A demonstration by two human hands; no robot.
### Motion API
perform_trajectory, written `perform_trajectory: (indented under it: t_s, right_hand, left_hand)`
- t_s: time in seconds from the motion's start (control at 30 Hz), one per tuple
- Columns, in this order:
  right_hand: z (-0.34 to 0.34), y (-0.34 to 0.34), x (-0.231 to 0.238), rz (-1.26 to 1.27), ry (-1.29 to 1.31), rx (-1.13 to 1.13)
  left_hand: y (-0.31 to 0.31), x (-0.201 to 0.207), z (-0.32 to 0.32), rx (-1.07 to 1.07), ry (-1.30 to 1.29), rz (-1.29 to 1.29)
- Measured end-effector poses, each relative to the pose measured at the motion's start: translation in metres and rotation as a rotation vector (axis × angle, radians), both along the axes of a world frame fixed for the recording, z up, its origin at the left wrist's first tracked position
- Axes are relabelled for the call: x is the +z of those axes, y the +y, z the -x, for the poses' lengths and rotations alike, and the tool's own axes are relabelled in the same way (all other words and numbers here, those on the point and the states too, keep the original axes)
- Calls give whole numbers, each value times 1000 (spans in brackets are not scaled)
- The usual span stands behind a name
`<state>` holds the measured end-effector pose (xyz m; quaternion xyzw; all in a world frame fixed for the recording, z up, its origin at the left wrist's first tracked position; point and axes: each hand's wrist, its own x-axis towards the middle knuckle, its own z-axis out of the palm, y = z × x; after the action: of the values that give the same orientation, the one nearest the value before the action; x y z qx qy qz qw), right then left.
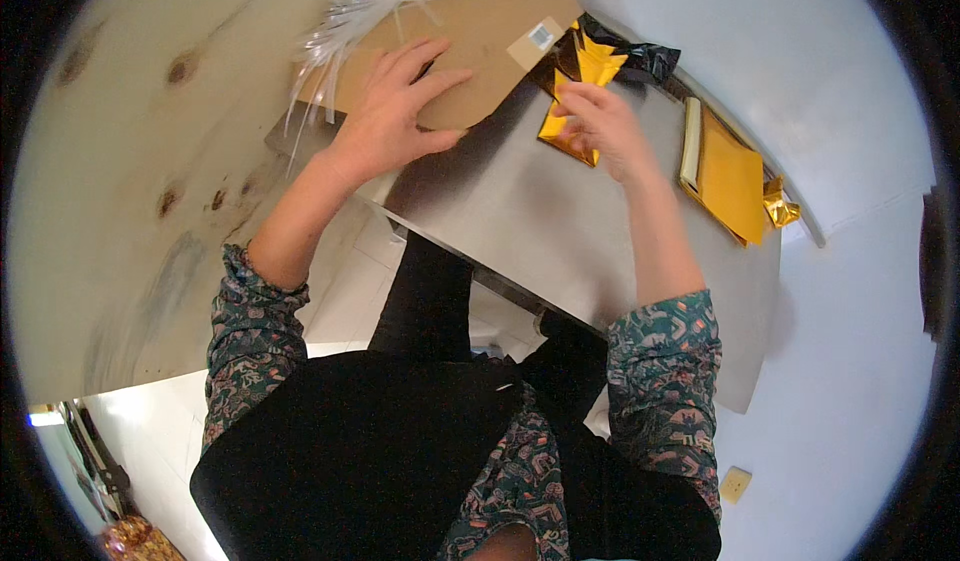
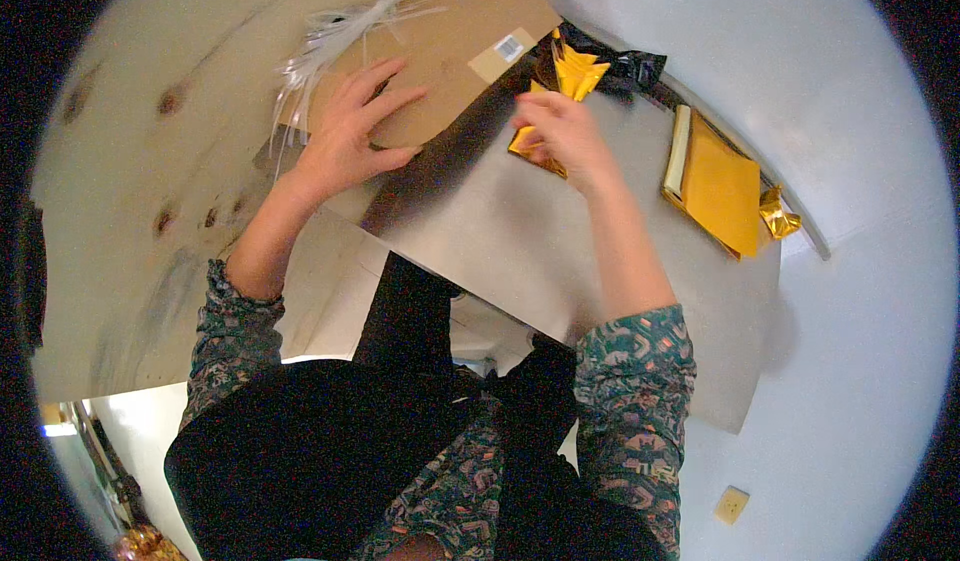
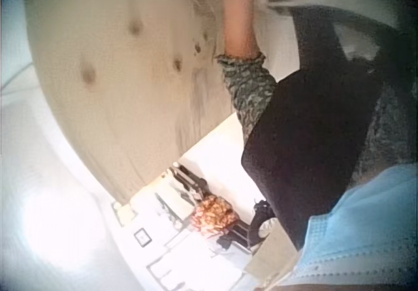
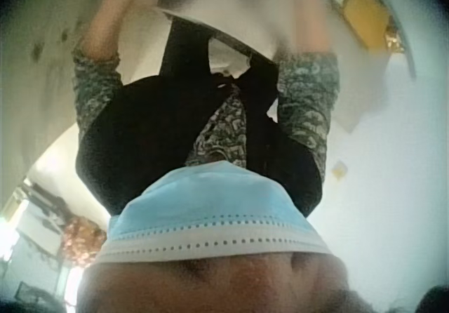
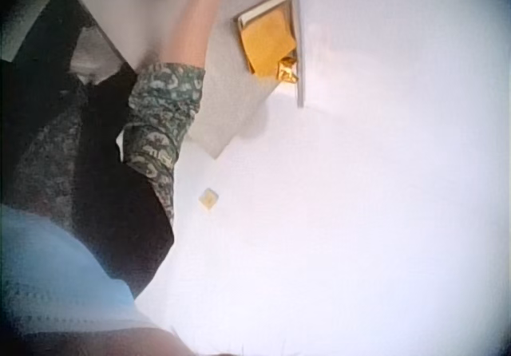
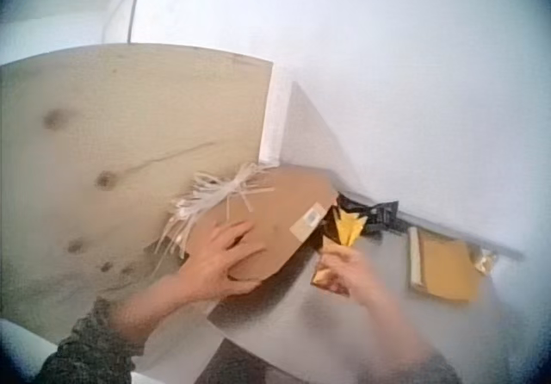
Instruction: The person folds a yellow sheet of paper into a small triangular packet on a table, then folds a larger yellow sheet in half. The person places the finished small packet among other similar packets on the table.
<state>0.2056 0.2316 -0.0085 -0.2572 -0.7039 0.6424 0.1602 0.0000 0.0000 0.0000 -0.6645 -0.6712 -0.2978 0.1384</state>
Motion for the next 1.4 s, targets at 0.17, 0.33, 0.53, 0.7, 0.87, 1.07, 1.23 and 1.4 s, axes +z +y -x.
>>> perform_trajectory:
  t_s: [0.17, 0.33, 0.53, 0.7, 0.87, 1.07, 1.23, 1.4]
  right_hand:
    - [-53, 48, -30, -341, -226, -350]
    - [-48, 55, -67, -354, -457, -339]
    - [-24, 54, -73, -403, -467, -300]
    - [-38, 44, -73, -279, -292, -286]
    - [-71, 37, -69, 46, -19, -353]
    - [-109, 41, -59, 328, 229, -297]
    - [-122, 36, -61, 280, 425, -350]
    - [-121, 31, -72, 143, 427, -391]
  left_hand:
    - [3, -1, -13, 166, 193, 150]
    - [19, -16, -46, -64, -158, 28]
    - [103, -52, -68, 192, -312, 281]
    - [142, -75, -60, 184, -370, 482]
    - [164, -79, -59, -94, -995, 497]
    - [197, -67, -87, -463, -1542, 353]
    - [207, -73, -126, -642, -1882, 419]
    - [199, -89, -145, -588, -1619, 497]
